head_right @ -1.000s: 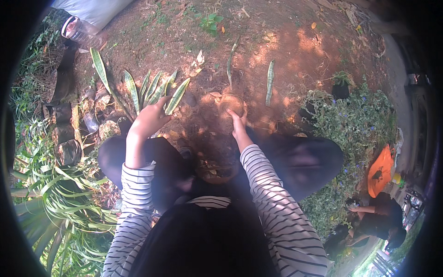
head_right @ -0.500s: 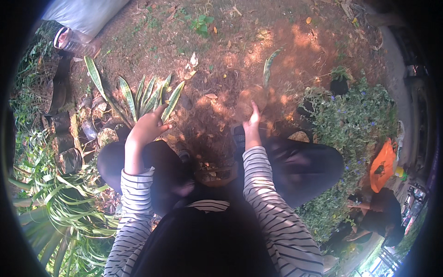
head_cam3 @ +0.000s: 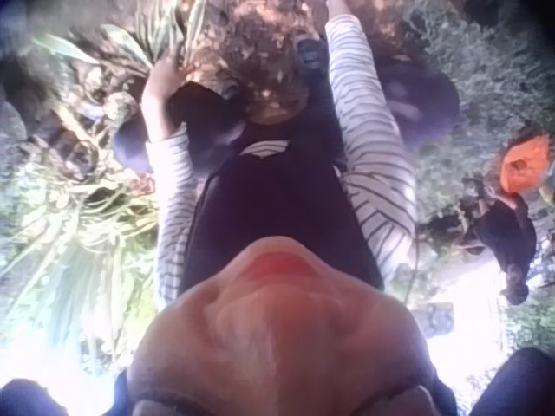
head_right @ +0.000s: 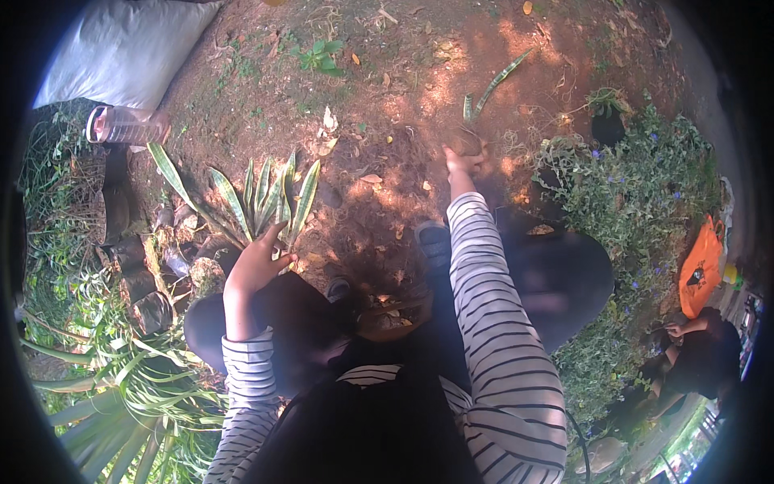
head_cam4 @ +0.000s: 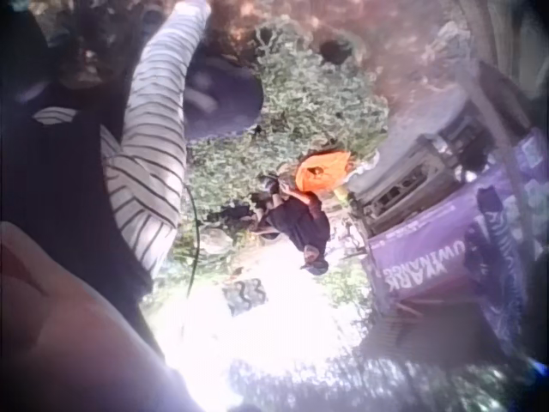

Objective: The person sits on the ground and plants a small plant into the soil. They use their hands to dig a hole, place the plant, and cover the roots with soil.

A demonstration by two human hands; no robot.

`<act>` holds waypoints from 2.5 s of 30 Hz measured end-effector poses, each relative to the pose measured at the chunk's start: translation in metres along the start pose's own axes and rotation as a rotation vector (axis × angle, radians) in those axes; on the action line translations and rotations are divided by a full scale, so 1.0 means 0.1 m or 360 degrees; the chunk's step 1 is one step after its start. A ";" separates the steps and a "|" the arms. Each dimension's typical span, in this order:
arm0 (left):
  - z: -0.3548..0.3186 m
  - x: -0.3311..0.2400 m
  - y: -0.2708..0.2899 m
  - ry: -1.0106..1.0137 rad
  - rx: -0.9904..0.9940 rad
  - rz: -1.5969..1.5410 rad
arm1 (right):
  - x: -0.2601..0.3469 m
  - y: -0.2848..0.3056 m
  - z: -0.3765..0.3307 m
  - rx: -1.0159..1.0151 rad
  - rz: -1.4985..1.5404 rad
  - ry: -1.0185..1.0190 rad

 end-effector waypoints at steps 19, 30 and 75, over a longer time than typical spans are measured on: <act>-0.50 -0.16 -0.07 -0.0139 -0.0303 -0.0753 | 0.13 -0.03 -0.61 -0.0174 -0.0045 0.0188; -0.26 -0.34 -0.67 -0.0503 -0.1120 -0.0626 | 0.27 -0.58 -3.74 0.2274 0.0876 -0.0258; -1.36 0.74 -0.60 -0.0048 -0.1153 -0.1855 | 0.93 0.55 -3.57 0.1280 -0.0215 0.1769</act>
Point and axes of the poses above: each hand's wrist, its own z-axis towards the middle knuckle, its own y-axis out of the back of the hand, x = y × z, the point moved 4 cm from there along z, towards the middle knuckle, and after that the axes turned 7 degrees about y, right-handed, at the moved point
